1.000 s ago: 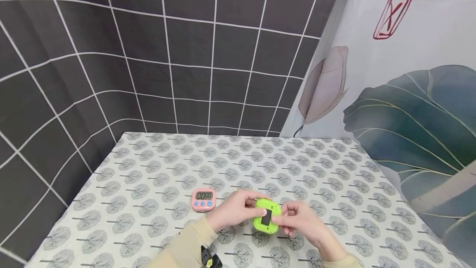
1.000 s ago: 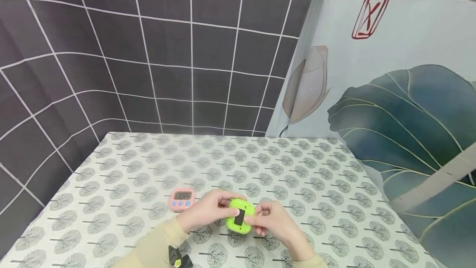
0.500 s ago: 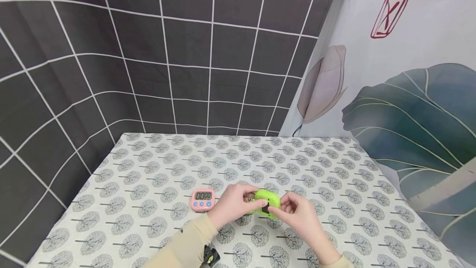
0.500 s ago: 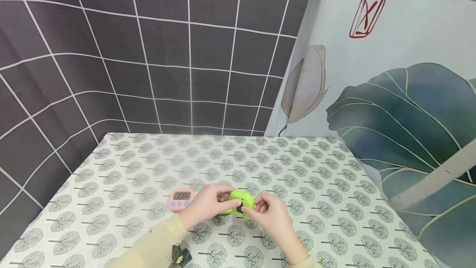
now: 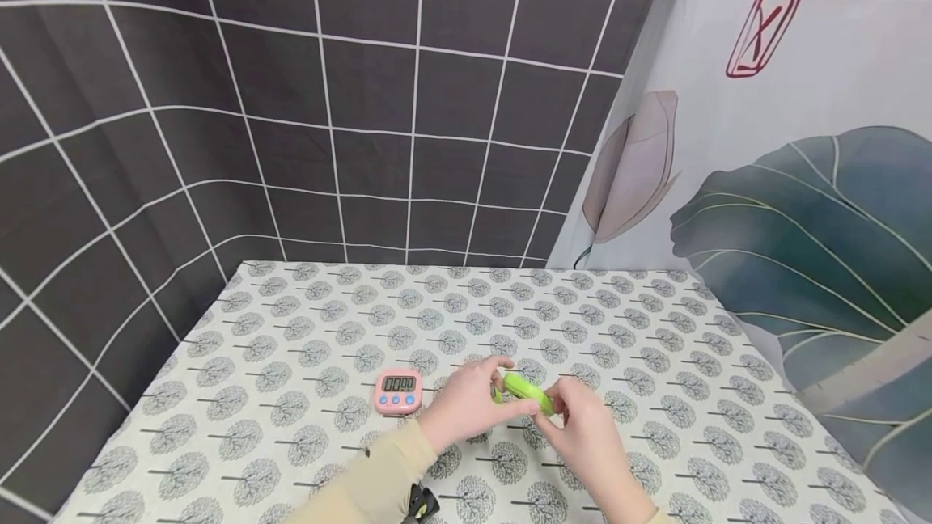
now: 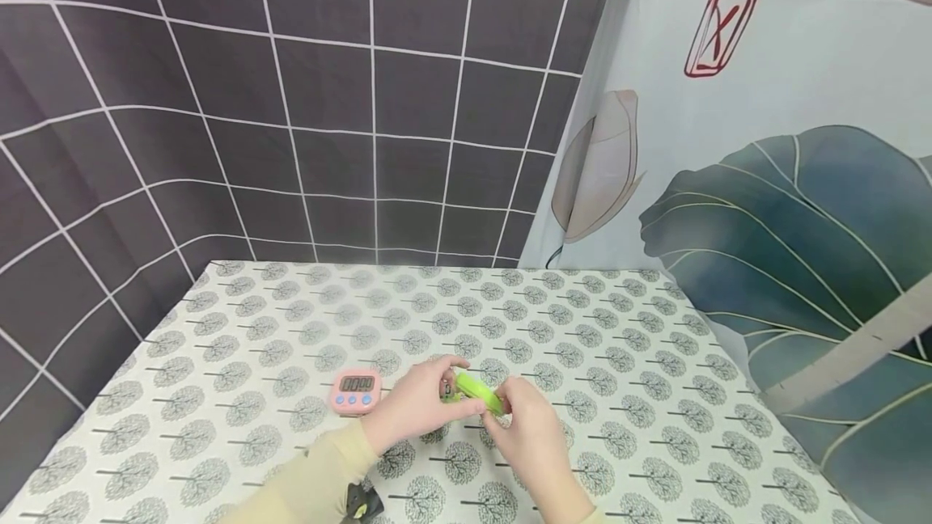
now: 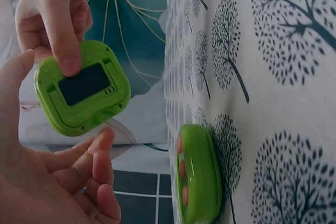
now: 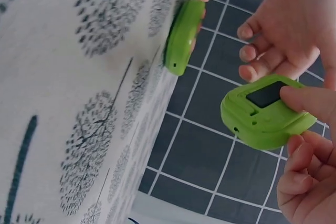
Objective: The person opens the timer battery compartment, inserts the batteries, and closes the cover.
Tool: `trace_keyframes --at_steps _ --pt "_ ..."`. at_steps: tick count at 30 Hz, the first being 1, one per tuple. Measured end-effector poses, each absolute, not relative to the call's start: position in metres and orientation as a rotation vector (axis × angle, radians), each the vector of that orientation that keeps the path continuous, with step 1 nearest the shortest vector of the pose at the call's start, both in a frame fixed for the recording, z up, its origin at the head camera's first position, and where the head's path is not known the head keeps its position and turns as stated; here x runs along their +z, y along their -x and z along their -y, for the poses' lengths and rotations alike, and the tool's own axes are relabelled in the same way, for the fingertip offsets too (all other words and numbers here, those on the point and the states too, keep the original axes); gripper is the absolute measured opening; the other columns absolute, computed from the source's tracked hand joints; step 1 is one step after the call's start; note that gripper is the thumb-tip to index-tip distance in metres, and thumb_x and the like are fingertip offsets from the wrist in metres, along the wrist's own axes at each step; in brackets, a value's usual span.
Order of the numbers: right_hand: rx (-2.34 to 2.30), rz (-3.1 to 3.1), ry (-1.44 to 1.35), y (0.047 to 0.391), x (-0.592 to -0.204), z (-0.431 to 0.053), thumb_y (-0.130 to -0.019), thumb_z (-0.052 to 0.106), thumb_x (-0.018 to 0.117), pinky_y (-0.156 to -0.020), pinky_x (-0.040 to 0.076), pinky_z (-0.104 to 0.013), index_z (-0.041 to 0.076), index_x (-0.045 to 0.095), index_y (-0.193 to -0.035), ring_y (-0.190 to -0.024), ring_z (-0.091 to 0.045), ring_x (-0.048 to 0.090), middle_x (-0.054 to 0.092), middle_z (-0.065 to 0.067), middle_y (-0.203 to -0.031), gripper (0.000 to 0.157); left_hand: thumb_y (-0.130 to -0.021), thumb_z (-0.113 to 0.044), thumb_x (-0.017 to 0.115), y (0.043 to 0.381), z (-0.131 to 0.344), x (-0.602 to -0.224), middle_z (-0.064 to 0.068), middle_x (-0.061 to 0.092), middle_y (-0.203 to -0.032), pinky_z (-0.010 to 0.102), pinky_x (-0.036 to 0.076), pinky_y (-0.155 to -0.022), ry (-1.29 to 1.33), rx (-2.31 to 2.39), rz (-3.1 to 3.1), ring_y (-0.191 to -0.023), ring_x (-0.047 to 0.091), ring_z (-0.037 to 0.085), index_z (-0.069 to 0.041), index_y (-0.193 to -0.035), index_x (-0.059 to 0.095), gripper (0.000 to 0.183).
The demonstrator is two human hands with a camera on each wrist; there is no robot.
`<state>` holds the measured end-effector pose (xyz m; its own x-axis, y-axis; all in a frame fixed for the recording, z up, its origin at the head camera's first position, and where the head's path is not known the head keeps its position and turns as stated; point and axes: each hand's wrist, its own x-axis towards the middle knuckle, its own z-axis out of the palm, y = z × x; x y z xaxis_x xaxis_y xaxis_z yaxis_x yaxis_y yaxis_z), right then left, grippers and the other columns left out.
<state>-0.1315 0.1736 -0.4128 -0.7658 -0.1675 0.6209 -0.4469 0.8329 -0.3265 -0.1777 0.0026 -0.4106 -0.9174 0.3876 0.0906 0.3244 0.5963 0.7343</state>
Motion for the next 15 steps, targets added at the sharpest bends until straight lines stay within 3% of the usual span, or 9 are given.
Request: trace_keyframes --at_steps 4,8,12,15 --pt "0.494 2.414 -0.465 0.131 -0.415 -0.173 -0.053 0.005 0.088 -0.053 0.047 -0.017 0.012 0.055 -0.076 -0.06 -0.005 0.051 0.054 0.008 -0.069 0.041 -0.07 -0.067 0.067 0.175 -0.008 -0.412 -0.005 0.062 -0.097 0.029 0.048 -0.071 -0.565 1.237 -2.717 -0.08 0.056 0.008 -0.014 -0.129 0.053 0.081" --pt "0.343 2.347 -0.52 0.132 -0.419 -0.175 -0.049 0.01 0.09 -0.05 0.043 -0.015 0.015 0.053 -0.074 -0.058 -0.004 0.049 0.054 0.01 -0.068 0.044 -0.071 -0.067 0.067 0.174 -0.011 -0.413 -0.003 0.065 -0.098 0.031 0.048 -0.073 -0.561 1.214 -2.733 -0.086 0.057 0.012 -0.01 -0.126 0.058 0.08" --pt "0.294 2.332 -0.535 0.134 -0.422 -0.178 -0.05 0.015 0.089 -0.048 0.036 -0.013 0.019 0.053 -0.074 -0.056 0.0 0.042 0.05 0.014 -0.068 0.044 -0.071 -0.059 0.072 0.174 -0.011 -0.414 -0.009 0.062 -0.079 0.024 0.044 -0.061 -0.57 1.259 -2.696 -0.069 0.052 0.007 -0.012 -0.104 0.068 0.057" --pt "0.316 2.357 -0.536 0.135 -0.423 -0.18 -0.051 0.021 0.09 -0.049 0.036 -0.013 0.02 0.055 -0.075 -0.057 0.002 0.042 0.05 0.016 -0.069 0.043 -0.071 -0.051 0.075 0.174 -0.01 -0.415 -0.011 0.059 -0.072 0.021 0.042 -0.056 -0.592 1.305 -2.655 -0.063 0.049 0.005 -0.014 -0.098 0.07 0.046"
